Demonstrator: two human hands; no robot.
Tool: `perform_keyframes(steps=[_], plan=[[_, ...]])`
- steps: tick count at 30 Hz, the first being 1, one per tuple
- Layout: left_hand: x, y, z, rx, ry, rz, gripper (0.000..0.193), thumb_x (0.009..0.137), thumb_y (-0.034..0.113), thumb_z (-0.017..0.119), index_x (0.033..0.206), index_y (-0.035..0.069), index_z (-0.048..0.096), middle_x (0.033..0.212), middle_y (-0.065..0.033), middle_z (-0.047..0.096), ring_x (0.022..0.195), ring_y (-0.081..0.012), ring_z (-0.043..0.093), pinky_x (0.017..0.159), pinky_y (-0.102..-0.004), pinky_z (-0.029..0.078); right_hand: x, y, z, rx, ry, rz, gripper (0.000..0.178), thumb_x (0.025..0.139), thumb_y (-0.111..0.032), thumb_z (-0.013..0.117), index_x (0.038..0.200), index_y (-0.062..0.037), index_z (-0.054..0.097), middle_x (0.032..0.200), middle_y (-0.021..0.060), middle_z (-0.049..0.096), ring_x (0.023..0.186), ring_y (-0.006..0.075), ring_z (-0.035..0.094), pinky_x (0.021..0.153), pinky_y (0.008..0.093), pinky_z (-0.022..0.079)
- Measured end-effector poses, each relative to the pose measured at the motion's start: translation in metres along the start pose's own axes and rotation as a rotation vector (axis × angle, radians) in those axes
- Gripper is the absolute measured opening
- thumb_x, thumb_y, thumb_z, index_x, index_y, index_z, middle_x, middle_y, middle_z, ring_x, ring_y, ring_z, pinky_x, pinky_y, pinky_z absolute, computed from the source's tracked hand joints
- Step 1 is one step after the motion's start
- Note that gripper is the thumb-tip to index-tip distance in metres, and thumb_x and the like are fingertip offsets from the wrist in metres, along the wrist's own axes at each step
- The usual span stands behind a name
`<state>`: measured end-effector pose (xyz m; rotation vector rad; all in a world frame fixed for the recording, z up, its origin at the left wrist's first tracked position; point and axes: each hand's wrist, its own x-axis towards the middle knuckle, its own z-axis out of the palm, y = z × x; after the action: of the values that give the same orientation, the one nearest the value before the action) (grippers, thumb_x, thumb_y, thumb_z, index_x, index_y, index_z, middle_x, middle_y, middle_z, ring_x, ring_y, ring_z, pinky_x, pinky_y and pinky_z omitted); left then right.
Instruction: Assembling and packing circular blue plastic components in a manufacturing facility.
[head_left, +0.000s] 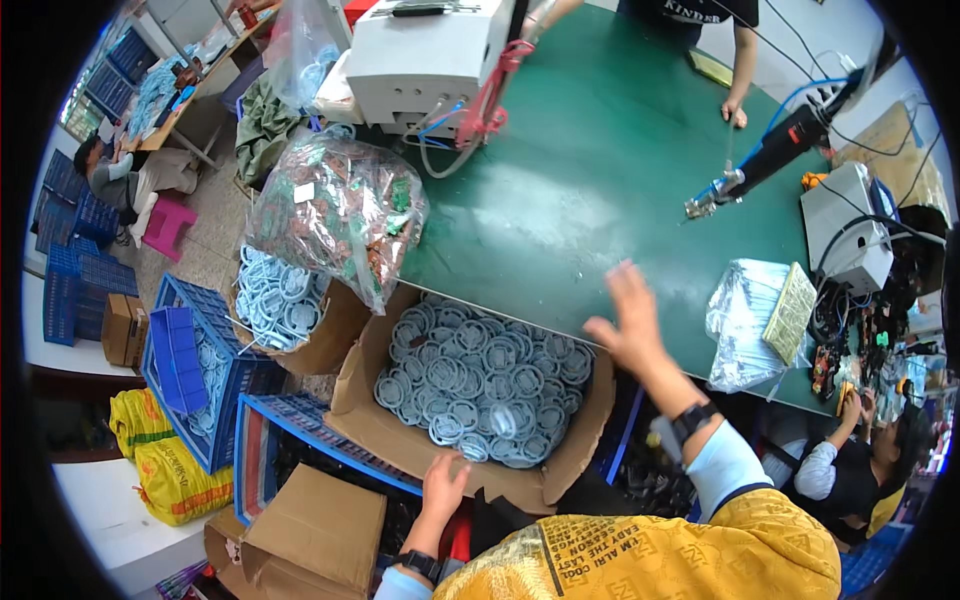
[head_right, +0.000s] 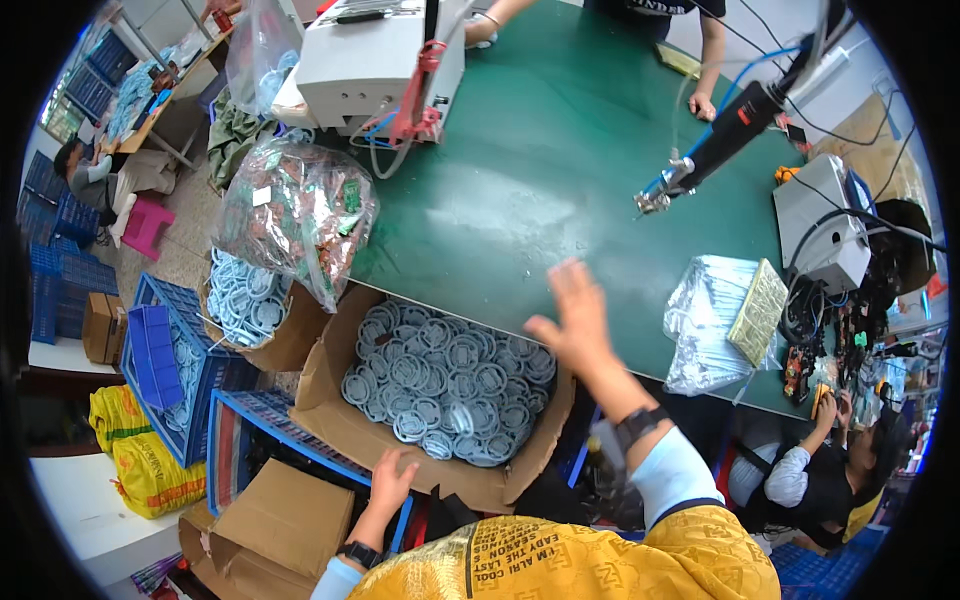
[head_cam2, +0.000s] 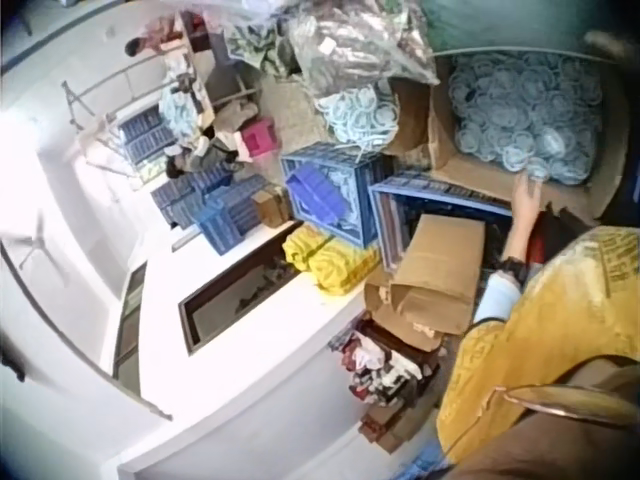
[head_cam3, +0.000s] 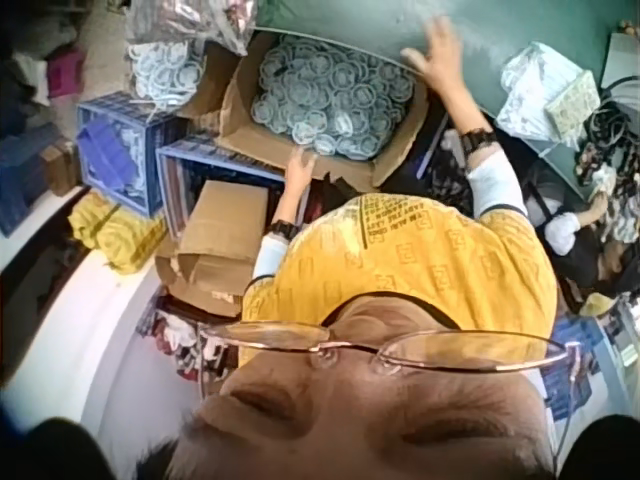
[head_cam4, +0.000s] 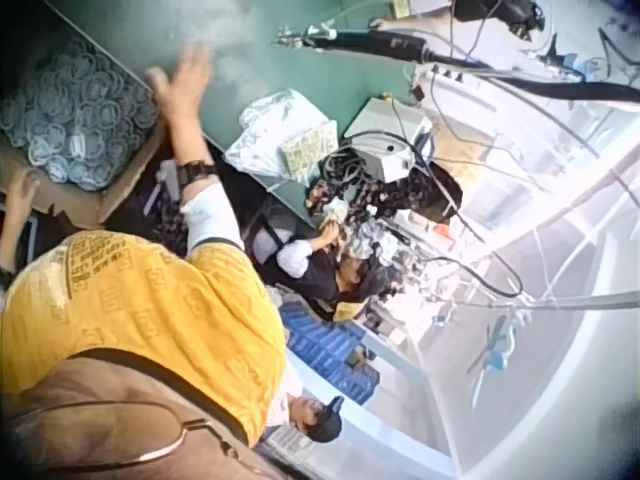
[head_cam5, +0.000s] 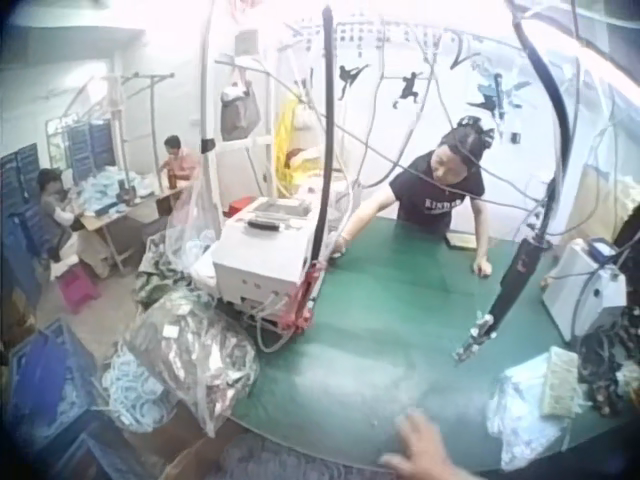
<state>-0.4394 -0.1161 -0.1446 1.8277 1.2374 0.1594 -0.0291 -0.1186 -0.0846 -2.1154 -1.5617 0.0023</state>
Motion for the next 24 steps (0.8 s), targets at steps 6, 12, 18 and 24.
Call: perform_keyframes(steps=[6,12,18,24], plan=[[-0.047,-0.056,-0.015,-0.042,0.117,-0.22,0.028,0.079,0.015,0.068,0.102,0.0,0.064,0.102,-0.0203,0.064,0.098,-0.0371,0.061,0.087,-0.0406,0.048,0.038,0.026,0.07,-0.309,-0.184,0.249,0.089,0.082,-0.057,0.059,0.144,-0.001,0.029,0.153,0.021,0.019,0.143,0.034,0.016,0.113,0.0532,0.013],[-0.074,-0.09,0.004,-0.103,0.129,-0.351,0.028,0.079,0.012,0.069,0.103,-0.001,0.064,0.101,-0.0184,0.065,0.093,-0.0314,0.064,0.084,-0.0382,0.05,0.159,-0.043,0.144,-0.065,-0.094,0.096,0.081,0.086,-0.054,0.056,0.143,-0.0018,0.032,0.148,0.0223,0.029,0.139,0.0349,0.025,0.11,0.0541,0.022],[-0.082,-0.095,0.006,-0.218,0.103,-0.395,0.027,0.081,0.008,0.066,0.105,-0.004,0.062,0.101,-0.0174,0.065,0.095,-0.0275,0.065,0.086,-0.0361,0.051,0.121,-0.024,0.071,0.184,0.174,0.05,0.07,0.087,-0.037,0.062,0.141,-0.0011,0.035,0.146,0.0217,0.034,0.135,0.0369,0.033,0.108,0.0448,0.029],[-0.064,-0.108,0.01,-0.197,0.056,-0.391,0.028,0.081,0.008,0.067,0.106,-0.003,0.062,0.102,-0.0184,0.065,0.095,-0.0285,0.065,0.084,-0.0368,0.051,-0.054,0.005,0.03,-0.321,-0.282,0.24,0.09,0.08,-0.051,0.065,0.146,-0.0034,0.027,0.152,0.0242,0.018,0.141,0.0407,0.017,0.11,0.0576,0.016]])
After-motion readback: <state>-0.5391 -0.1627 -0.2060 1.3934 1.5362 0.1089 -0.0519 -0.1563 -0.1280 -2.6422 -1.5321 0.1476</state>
